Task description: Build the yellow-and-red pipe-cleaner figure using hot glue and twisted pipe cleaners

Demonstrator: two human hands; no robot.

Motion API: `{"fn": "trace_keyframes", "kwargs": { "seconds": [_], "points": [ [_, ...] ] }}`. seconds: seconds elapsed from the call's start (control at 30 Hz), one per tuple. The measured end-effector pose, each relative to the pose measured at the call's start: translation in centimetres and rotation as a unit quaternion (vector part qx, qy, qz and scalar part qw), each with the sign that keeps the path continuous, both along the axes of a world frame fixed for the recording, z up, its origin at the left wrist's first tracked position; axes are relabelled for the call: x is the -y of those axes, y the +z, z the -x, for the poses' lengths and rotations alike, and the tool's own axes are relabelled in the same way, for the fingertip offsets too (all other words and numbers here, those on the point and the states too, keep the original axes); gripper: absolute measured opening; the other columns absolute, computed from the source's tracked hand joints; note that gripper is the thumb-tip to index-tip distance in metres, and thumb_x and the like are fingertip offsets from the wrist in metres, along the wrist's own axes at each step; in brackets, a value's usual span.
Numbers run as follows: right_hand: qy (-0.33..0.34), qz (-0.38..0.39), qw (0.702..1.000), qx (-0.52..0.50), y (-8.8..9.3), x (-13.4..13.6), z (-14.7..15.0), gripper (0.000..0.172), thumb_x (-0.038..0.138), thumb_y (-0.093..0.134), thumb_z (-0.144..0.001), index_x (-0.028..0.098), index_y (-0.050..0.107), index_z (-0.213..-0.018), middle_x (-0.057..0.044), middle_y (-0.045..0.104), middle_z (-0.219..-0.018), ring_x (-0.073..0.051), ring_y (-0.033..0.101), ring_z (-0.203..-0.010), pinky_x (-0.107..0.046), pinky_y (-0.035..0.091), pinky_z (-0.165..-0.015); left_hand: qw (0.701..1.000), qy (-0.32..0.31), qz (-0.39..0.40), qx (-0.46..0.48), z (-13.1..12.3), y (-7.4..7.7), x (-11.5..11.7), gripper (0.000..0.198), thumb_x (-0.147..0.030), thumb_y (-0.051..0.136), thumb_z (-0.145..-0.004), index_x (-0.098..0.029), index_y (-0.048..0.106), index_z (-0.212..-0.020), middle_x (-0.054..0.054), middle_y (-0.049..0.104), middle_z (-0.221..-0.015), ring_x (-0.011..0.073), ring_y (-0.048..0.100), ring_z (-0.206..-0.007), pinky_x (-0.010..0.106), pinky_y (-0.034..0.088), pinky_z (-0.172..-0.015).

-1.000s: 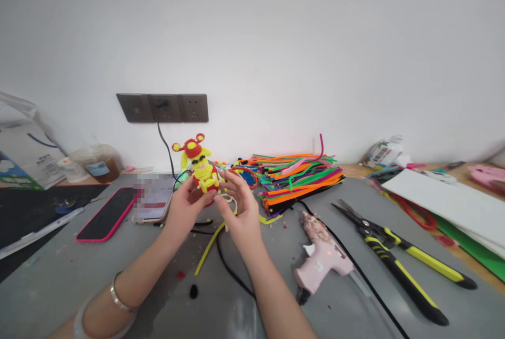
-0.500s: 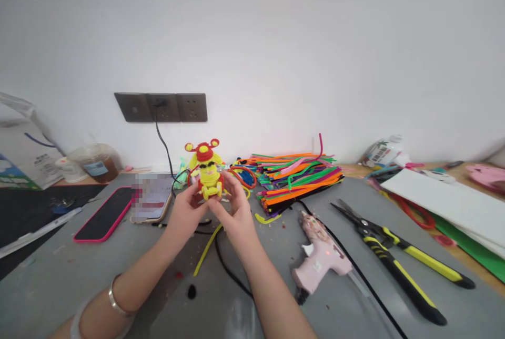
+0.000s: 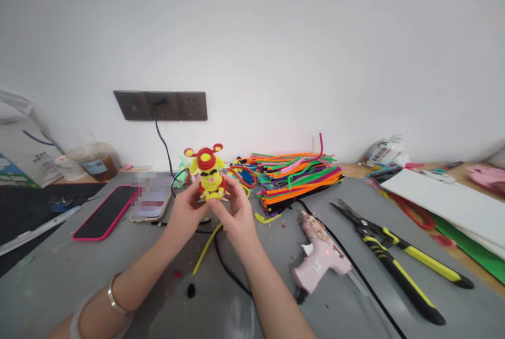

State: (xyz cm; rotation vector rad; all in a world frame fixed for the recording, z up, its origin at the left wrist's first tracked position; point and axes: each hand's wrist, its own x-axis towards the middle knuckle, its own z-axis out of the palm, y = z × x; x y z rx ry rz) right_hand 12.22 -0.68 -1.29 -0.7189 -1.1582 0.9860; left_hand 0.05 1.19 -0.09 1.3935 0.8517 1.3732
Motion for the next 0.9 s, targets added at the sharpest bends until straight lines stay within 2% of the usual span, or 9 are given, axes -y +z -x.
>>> {"fn": "trace_keyframes", "kwargs": {
  "seconds": [0.4, 0.5, 0.63, 0.77, 0.9],
  "points": [
    [0.018, -0.013, 1.0, -0.022, -0.16, 0.03, 0.08, 0.046, 0.039, 0.075, -0.082, 0.03, 0.058, -0.124, -0.006, 0.063, -0.13, -0.025, 0.058, -0.12, -0.039, 0.048, -0.099, 1.0, -0.003, -0.012, -0.021, 0.12, 0.15, 0.11, 0.033, -0.024, 0.079, -0.071, -0.016, 0.071, -0.102, 0.008, 0.073, -0.107, 0.0227, 0.069, -0.1, 0.029, 0.058, -0.085],
    [-0.007, -0.021, 1.0, -0.018, -0.08, -0.09, 0.0, 0.05, 0.038, 0.076, -0.081, 0.031, 0.056, -0.127, -0.007, 0.059, -0.136, -0.025, 0.056, -0.122, -0.039, 0.046, -0.098, 1.0, 0.013, 0.005, -0.027, 0.11, 0.17, -0.04, 0.037, -0.027, 0.079, -0.07, -0.015, 0.069, -0.104, 0.008, 0.075, -0.103, 0.0218, 0.071, -0.092, 0.027, 0.059, -0.075],
    [-0.045, -0.016, 0.999, -0.008, -0.12, -0.31, -0.17, 0.046, 0.037, 0.077, -0.08, 0.03, 0.058, -0.122, -0.009, 0.063, -0.131, -0.025, 0.059, -0.116, -0.04, 0.046, -0.095, 0.998, 0.033, 0.035, -0.043, 0.2, 0.02, -0.39, 0.036, -0.033, 0.077, -0.072, -0.015, 0.067, -0.102, 0.007, 0.076, -0.092, 0.0204, 0.071, -0.08, 0.024, 0.057, -0.061],
    [-0.05, 0.014, 0.999, -0.007, -0.35, -0.49, -0.22, 0.044, 0.036, 0.079, -0.077, 0.028, 0.062, -0.117, -0.009, 0.066, -0.125, -0.026, 0.061, -0.114, -0.041, 0.048, -0.095, 0.998, 0.024, 0.042, -0.048, 0.25, 0.0, -0.53, 0.039, -0.035, 0.076, -0.073, -0.015, 0.065, -0.106, 0.008, 0.075, -0.097, 0.0198, 0.071, -0.081, 0.024, 0.057, -0.062],
    [-0.05, 0.018, 0.998, -0.016, -0.5, -0.56, -0.26, 0.043, 0.035, 0.078, -0.078, 0.026, 0.064, -0.117, -0.01, 0.066, -0.127, -0.027, 0.061, -0.118, -0.042, 0.049, -0.098, 0.999, -0.02, 0.036, -0.026, 0.05, 0.32, -0.37, 0.045, -0.036, 0.076, -0.074, -0.014, 0.063, -0.111, 0.011, 0.074, -0.105, 0.0218, 0.071, -0.09, 0.025, 0.059, -0.071]
  ]
}}
